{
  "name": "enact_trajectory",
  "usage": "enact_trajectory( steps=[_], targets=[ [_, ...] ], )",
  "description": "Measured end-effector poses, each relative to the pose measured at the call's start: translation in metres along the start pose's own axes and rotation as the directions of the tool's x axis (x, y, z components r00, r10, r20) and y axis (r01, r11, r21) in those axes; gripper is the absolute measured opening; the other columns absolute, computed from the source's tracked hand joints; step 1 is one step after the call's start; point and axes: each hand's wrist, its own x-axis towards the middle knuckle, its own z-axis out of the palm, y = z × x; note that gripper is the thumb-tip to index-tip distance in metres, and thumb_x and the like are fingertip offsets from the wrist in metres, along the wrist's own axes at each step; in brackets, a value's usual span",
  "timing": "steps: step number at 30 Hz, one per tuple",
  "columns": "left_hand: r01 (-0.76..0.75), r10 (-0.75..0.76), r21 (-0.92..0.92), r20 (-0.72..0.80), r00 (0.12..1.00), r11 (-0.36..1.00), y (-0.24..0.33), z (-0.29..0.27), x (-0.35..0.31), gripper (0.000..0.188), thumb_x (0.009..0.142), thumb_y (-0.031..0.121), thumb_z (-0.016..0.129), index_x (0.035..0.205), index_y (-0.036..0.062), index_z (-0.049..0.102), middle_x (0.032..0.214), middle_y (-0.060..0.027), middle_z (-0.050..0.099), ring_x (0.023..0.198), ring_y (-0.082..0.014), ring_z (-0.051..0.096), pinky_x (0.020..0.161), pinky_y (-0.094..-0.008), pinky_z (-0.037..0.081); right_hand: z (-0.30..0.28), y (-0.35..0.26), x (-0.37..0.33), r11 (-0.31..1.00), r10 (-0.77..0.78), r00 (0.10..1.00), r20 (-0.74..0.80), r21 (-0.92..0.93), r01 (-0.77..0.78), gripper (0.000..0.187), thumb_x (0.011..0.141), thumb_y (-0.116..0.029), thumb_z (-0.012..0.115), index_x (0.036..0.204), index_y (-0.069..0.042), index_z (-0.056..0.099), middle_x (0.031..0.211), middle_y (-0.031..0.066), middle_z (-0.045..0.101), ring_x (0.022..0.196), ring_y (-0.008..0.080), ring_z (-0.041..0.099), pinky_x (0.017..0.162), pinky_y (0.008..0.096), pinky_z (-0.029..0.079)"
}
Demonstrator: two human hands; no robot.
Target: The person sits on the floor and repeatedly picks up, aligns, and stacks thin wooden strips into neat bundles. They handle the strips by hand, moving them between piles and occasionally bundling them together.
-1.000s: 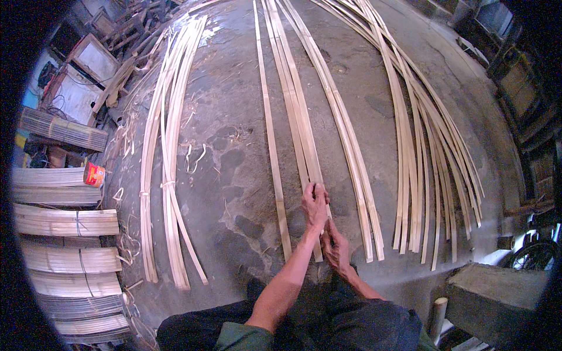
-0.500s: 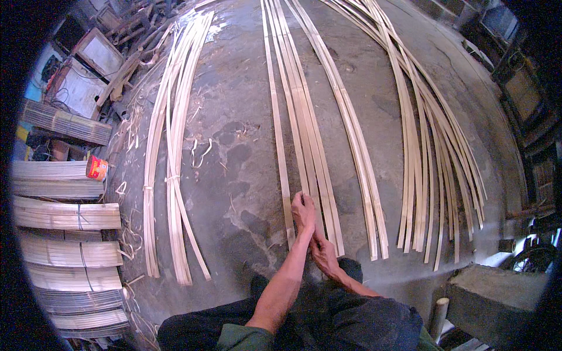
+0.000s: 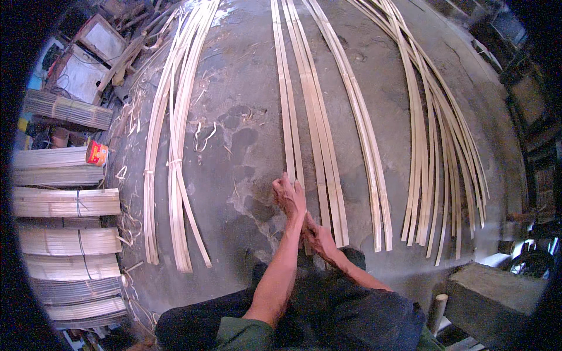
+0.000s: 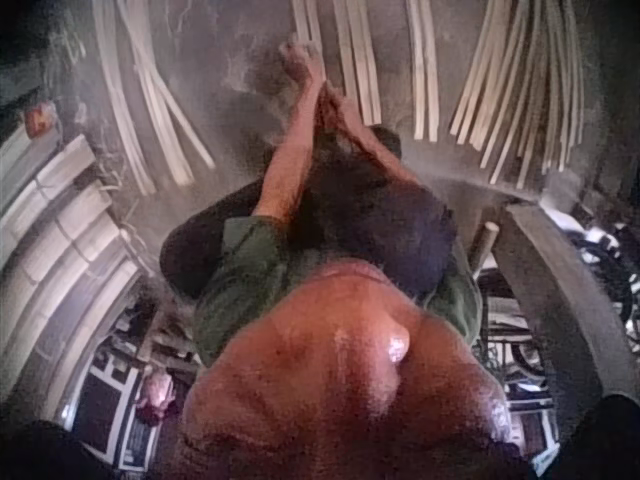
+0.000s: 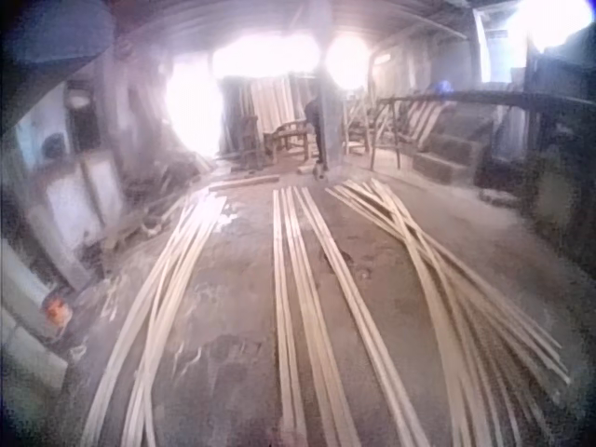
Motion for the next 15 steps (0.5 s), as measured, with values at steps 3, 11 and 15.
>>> enact_trajectory(
  steps=[3, 11, 15],
  targets=[
    [-0.070, 0.070, 0.010, 0.048, 0.996, 0.997, -0.011, -0.003, -0.002, 0.048, 0.084, 0.018, 0.063, 0.128, 0.0029, 0.052, 0.109, -0.0185, 0.050, 0.103, -0.0352, 0.049, 0.088, -0.0450, 0.042, 0.001, -0.001, 0.000, 0.993, -0.039, 0.999, 0.005, -0.114, 0.039, 0.059, 0.090, -0.009, 0.054, 0.145, -0.008, 0.031, 0.097, 0.0318, 0.058, 0.093, 0.0478, 0.058, 0.071, 0.0470, 0.048],
    [-0.119, 0.118, 0.018, 0.054, 0.992, 0.993, -0.016, 0.005, -0.003, 0.048, 0.085, 0.019, 0.063, 0.129, 0.0028, 0.053, 0.107, -0.0183, 0.050, 0.103, -0.0345, 0.048, 0.089, -0.0451, 0.041, 0.003, 0.013, 0.006, 0.976, -0.074, 0.996, 0.058, -0.201, 0.084, 0.066, 0.086, -0.003, 0.052, 0.147, -0.006, 0.026, 0.099, 0.0312, 0.058, 0.089, 0.0469, 0.060, 0.071, 0.0463, 0.049],
    [-0.144, 0.144, 0.019, 0.020, 0.989, 0.989, -0.028, 0.010, -0.007, 0.051, 0.085, 0.020, 0.063, 0.132, 0.0036, 0.051, 0.109, -0.0170, 0.048, 0.104, -0.0344, 0.047, 0.089, -0.0448, 0.040, 0.013, 0.026, 0.008, 0.962, -0.048, 0.995, 0.092, -0.262, 0.071, 0.069, 0.087, -0.007, 0.055, 0.148, -0.007, 0.023, 0.098, 0.0313, 0.058, 0.084, 0.0460, 0.062, 0.069, 0.0450, 0.049]
  ],
)
